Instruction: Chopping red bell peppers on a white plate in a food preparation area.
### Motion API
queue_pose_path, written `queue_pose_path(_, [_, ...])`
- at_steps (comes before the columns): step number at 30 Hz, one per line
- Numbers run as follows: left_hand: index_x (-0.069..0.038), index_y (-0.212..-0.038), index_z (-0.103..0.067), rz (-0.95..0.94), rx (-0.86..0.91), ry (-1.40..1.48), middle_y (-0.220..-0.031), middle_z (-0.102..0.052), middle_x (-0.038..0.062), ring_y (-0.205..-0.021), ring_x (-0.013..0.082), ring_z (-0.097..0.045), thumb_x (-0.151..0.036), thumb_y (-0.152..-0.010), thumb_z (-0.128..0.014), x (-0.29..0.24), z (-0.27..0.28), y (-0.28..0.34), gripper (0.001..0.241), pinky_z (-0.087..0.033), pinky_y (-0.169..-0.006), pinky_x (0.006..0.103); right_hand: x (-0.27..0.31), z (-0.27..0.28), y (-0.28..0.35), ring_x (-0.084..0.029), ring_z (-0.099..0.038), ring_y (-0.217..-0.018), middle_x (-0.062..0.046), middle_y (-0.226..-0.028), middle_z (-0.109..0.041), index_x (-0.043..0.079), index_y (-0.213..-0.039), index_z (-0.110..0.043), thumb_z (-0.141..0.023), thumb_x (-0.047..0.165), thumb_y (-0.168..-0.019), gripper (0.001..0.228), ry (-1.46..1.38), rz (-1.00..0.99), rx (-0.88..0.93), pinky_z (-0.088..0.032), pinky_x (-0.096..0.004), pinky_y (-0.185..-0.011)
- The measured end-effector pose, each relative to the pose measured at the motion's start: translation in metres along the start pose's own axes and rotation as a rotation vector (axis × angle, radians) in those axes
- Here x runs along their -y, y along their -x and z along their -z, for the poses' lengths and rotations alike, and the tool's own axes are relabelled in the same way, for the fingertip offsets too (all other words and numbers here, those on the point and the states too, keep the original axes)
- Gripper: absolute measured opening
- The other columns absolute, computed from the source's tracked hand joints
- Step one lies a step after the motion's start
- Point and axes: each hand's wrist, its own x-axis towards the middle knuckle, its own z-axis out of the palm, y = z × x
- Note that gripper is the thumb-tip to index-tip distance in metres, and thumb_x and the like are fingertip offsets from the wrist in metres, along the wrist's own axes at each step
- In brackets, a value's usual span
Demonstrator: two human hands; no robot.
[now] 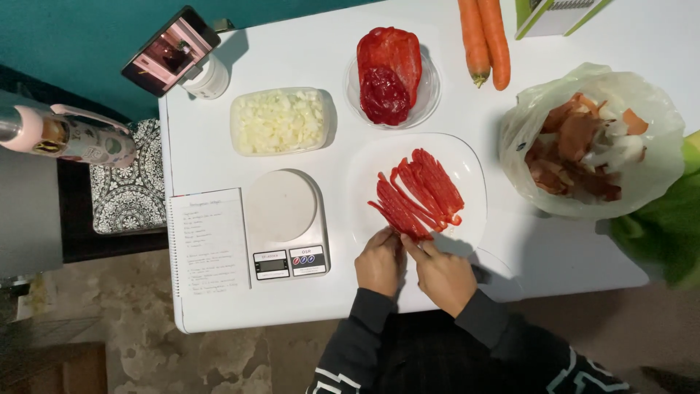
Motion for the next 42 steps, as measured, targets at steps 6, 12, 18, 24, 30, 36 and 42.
queue_pose_path(6, [-0.005,-0.096,-0.078,0.001,0.02,0.001,-0.114,-0.076,0.009,-0.098,0.0282,-0.074,-0.012,-0.086,-0.072,-0.002,0.005,-0.002,0.014,-0.06,-0.072,0.04,0.005,-0.006,-0.006,-0.033,-0.069,-0.055,-0.012,-0.096,-0.072,0.015,-0.143,-0.06,-0.062,0.009,-0.083,0.06,0.027,-0.003,-0.063,-0.058,-0.042,-0.053])
queue_pose_path(12, [-0.004,-0.1,-0.078,0.003,0.004,0.017,-0.114,-0.076,0.009,-0.099,0.0288,-0.074,-0.014,-0.086,-0.073,-0.003,0.007,-0.002,0.018,-0.06,-0.076,0.0394,0.005,-0.005,0.008,-0.033,-0.07,-0.055,-0.015,-0.105,-0.072,0.016,-0.141,-0.06,-0.062,0.008,-0.08,0.061,-0.02,-0.054,-0.043,-0.059,-0.043,-0.052])
queue_pose_path(18, [-0.005,-0.102,-0.078,0.022,0.008,0.028,-0.113,-0.076,0.008,-0.1,0.0286,-0.073,-0.014,-0.085,-0.073,-0.004,0.006,-0.003,0.02,-0.06,-0.077,0.0403,0.008,0.005,0.017,-0.034,-0.068,-0.052,-0.01,-0.093,-0.071,0.018,-0.142,-0.06,-0.065,0.013,-0.077,0.065,-0.052,-0.098,-0.016,-0.057,-0.045,-0.05])
queue_pose_path(24, [-0.005,-0.109,-0.076,0.022,0.032,0.016,-0.116,-0.075,0.009,-0.104,0.0285,-0.072,-0.014,-0.085,-0.073,-0.006,0.01,-0.002,0.025,-0.059,-0.077,0.0399,0.005,-0.004,0.017,-0.035,-0.068,-0.056,-0.012,-0.091,-0.068,0.015,-0.145,-0.057,-0.061,0.011,-0.087,0.058,-0.082,-0.061,-0.056,-0.057,-0.044,-0.05])
queue_pose_path(30, [-0.005,-0.106,-0.077,0.059,0.061,0.013,-0.116,-0.075,0.007,-0.103,0.0271,-0.072,-0.015,-0.083,-0.075,-0.008,0.01,-0.003,0.026,-0.059,-0.078,0.0398,-0.003,0.026,0.051,-0.038,-0.07,-0.058,-0.013,-0.1,-0.072,0.018,-0.142,-0.058,-0.06,0.007,-0.081,0.061,-0.061,-0.113,0.126,-0.058,-0.051,-0.053])
queue_pose_path(36, [-0.006,-0.106,-0.077,0.067,0.039,-0.023,-0.117,-0.075,0.006,-0.104,0.0259,-0.072,-0.016,-0.081,-0.075,-0.003,-0.002,-0.001,0.027,-0.059,-0.079,0.039,-0.007,0.055,0.057,-0.035,-0.073,-0.071,-0.01,-0.096,-0.074,0.027,-0.141,-0.064,-0.063,0.014,-0.086,0.057,-0.001,-0.247,0.257,-0.06,-0.048,-0.063])
queue_pose_path(42, [-0.006,-0.107,-0.077,0.049,0.052,0.002,-0.115,-0.076,0.006,-0.104,0.0264,-0.072,-0.015,-0.082,-0.075,-0.004,0.005,-0.001,0.027,-0.059,-0.081,0.0385,0.002,0.064,0.043,-0.035,-0.073,-0.069,-0.011,-0.091,-0.074,0.021,-0.132,-0.068,-0.065,0.012,-0.085,0.048,-0.206,-0.122,0.068,-0.059,-0.047,-0.062])
